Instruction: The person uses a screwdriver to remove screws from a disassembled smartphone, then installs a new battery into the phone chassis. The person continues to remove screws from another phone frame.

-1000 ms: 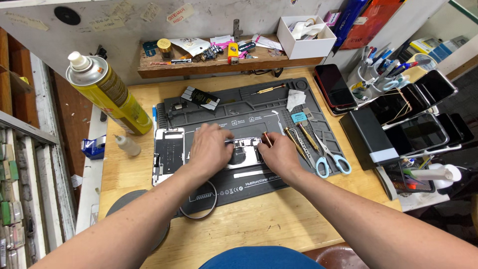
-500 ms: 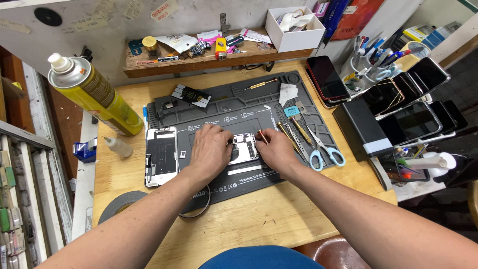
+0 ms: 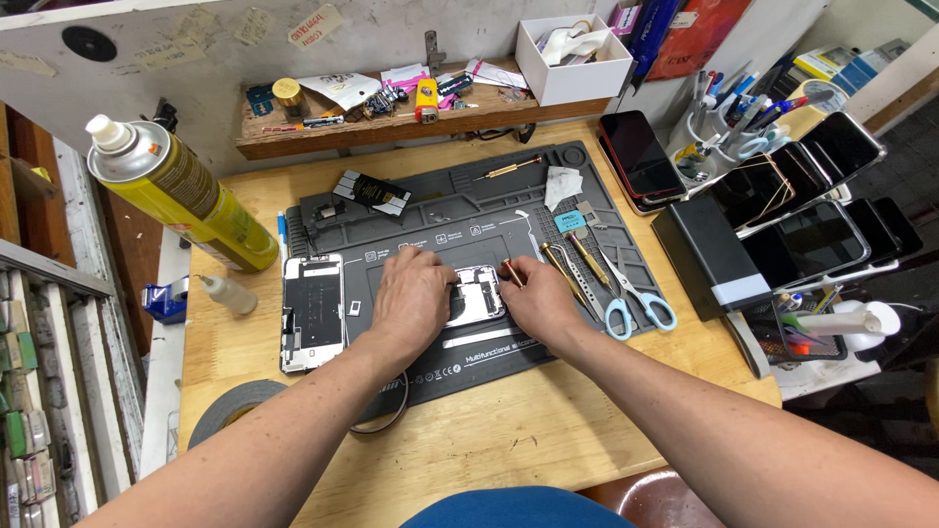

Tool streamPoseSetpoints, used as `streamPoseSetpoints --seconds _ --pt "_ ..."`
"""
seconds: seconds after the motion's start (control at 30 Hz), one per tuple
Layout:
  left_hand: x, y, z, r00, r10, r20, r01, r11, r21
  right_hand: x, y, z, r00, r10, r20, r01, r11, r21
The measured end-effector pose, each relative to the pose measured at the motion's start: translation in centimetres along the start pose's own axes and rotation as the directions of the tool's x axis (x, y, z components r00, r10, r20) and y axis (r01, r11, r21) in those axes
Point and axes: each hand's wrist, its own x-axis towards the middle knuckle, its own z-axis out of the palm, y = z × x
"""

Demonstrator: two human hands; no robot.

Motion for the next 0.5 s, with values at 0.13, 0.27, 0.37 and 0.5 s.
streamPoseSetpoints --seconds 0.13,0.27,0.37,0.5 --pt "-0.24 -0.03 -0.06 0.998 0.050 -0.029 -0.050 0.999 0.002 0.39 0.25 -0.49 0.997 0.025 0.066 -0.027 0.999 0.029" --pt "-0.47 0.32 0.05 0.997 0.077 -0.030 -0.077 0.997 -0.001 0.98 0.53 -0.76 0.995 -0.017 0.094 0.012 0.998 0.055" --pt "-0.64 0.51 0.07 0.997 0.078 -0.005 -0.078 0.997 0.025 0.99 0.63 -1.01 0.987 -0.028 0.157 0.018 0.998 0.063" --pt "-0.90 0.87 -0.21 0.998 0.061 0.026 -0.061 0.998 0.012 0.61 0.46 -1.03 0.991 -0.050 0.126 0.057 0.997 -0.054"
